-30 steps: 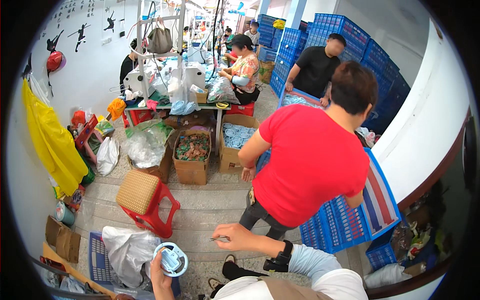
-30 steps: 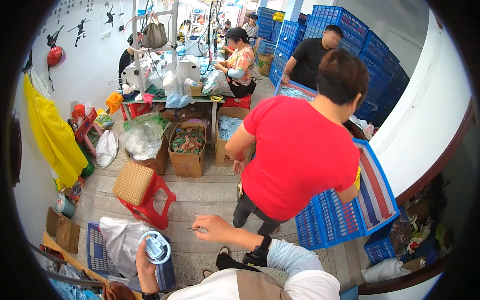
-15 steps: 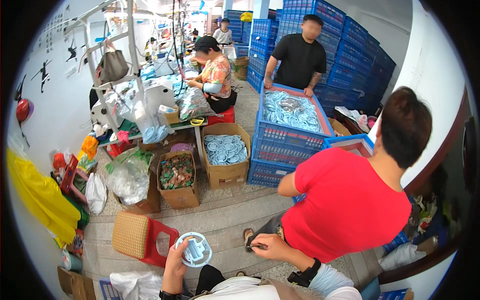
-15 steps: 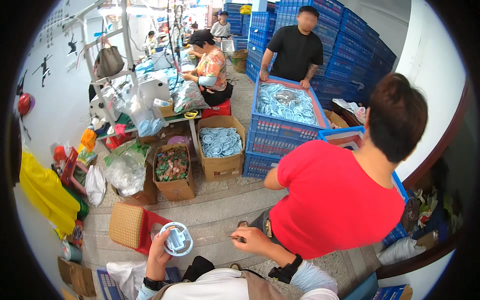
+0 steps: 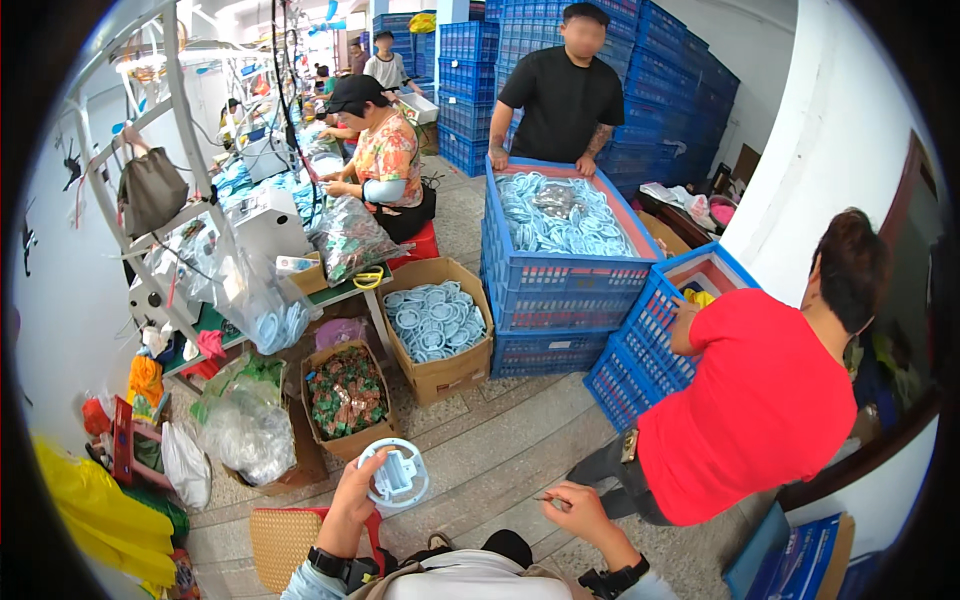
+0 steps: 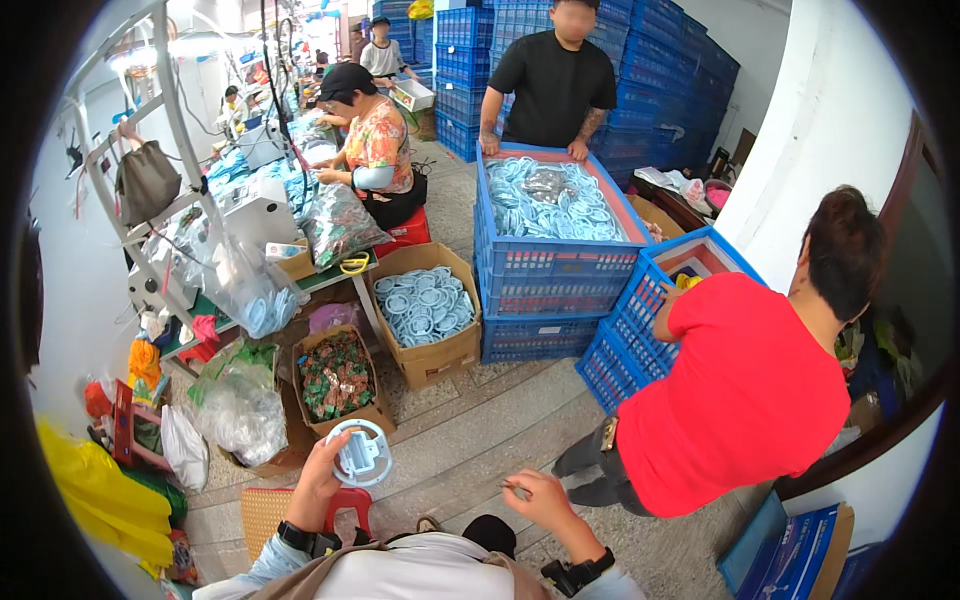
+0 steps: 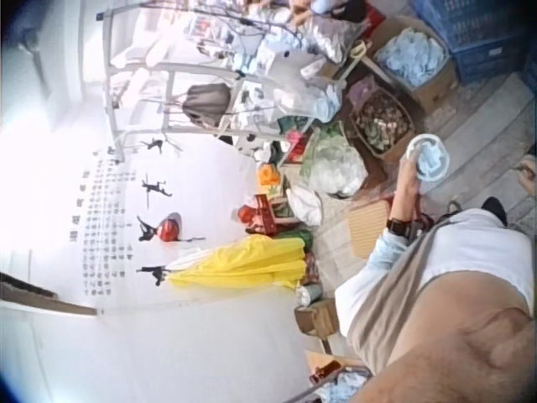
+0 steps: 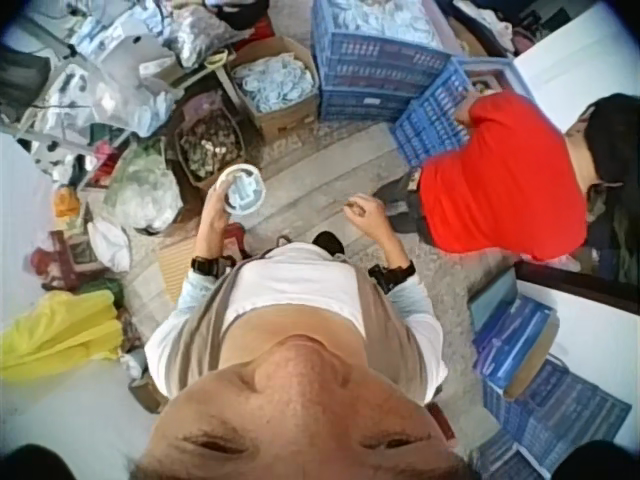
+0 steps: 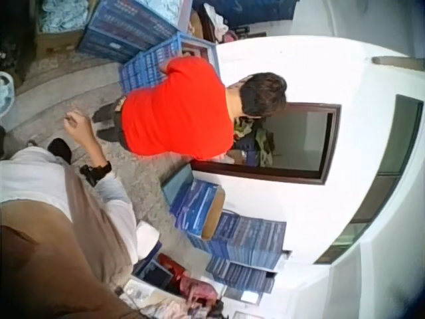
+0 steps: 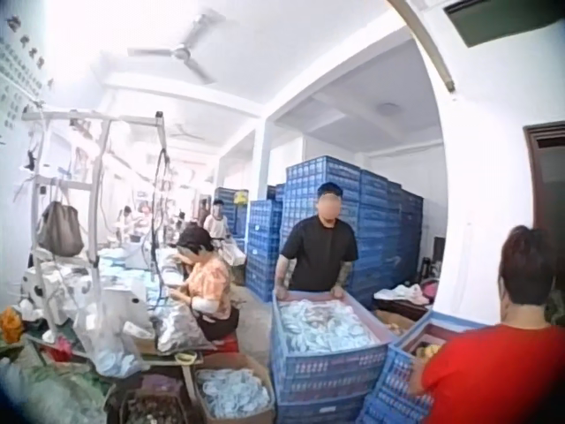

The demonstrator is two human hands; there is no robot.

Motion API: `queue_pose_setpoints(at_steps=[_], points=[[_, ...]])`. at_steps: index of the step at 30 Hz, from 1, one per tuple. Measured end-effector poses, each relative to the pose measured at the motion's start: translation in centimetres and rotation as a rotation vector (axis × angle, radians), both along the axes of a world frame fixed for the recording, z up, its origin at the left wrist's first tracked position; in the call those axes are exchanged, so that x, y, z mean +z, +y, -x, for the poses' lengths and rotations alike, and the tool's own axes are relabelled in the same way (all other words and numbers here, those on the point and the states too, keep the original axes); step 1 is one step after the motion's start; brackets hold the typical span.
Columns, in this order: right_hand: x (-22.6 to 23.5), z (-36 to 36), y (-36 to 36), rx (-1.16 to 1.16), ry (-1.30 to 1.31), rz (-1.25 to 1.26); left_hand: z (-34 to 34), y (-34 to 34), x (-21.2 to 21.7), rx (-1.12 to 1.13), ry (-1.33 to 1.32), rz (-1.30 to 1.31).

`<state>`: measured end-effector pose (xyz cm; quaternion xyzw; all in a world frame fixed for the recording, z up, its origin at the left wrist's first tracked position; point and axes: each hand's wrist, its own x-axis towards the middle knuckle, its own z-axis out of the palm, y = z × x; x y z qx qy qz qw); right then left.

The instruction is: Manually assemble small silver stars into blue circular plastic frames.

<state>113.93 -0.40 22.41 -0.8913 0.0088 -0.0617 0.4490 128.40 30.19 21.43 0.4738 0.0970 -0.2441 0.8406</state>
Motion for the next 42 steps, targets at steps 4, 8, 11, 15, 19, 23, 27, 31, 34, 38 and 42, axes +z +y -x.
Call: queue_pose_setpoints(at_steps=[4, 8, 11, 15, 19, 23, 27, 31, 34, 38, 42], points=[[-1.2, 2.7, -0.3, -0.241, 0.000, -0.032, -3.7, -2.8, -1.0, -0.158, 0.003, -0.040], [-1.2, 3.3, -1.0, -0.437, 0.030, -0.115, -5.9, -7.6, -0.1, -0.329, 0.032, -0.015], [-0.5, 3.0, -1.7, -0.519, 0.018, -0.130, -6.7, -10.7, 0.2, -0.424, 0.062, 0.026], [-0.8, 2.5, -3.2, -0.553, 0.017, -0.111, -8.2, -13.1, 0.8, -0.502, 0.057, 0.028], [-1.0, 1.2, -4.6, -0.540, 0.040, -0.075, -9.7, -14.2, 0.5, -0.503, 0.048, 0.005], [-0.6, -0.5, -5.4, -0.541, -0.002, -0.067, -10.5, -14.9, 0.1, -0.458, 0.070, 0.021], [-0.5, -1.4, -6.0, -0.526, 0.080, -0.031, -11.6, -14.9, -1.8, -0.415, 0.157, 0.042], [-1.4, -1.6, -5.7, -0.524, -0.013, -0.016, -14.5, -15.3, -2.4, -0.407, 0.161, 0.062], [-0.4, -1.3, -4.6, -0.639, 0.017, -0.041, -17.0, -16.6, -1.8, -0.416, 0.142, 0.071], [-0.3, -1.0, -2.6, -0.744, 0.002, -0.052, -19.5, -18.2, 0.1, -0.492, 0.069, 0.085], [-0.4, -1.9, -0.7, -0.831, -0.015, -0.008, -21.3, -19.3, 0.4, -0.507, 0.086, 0.139]])
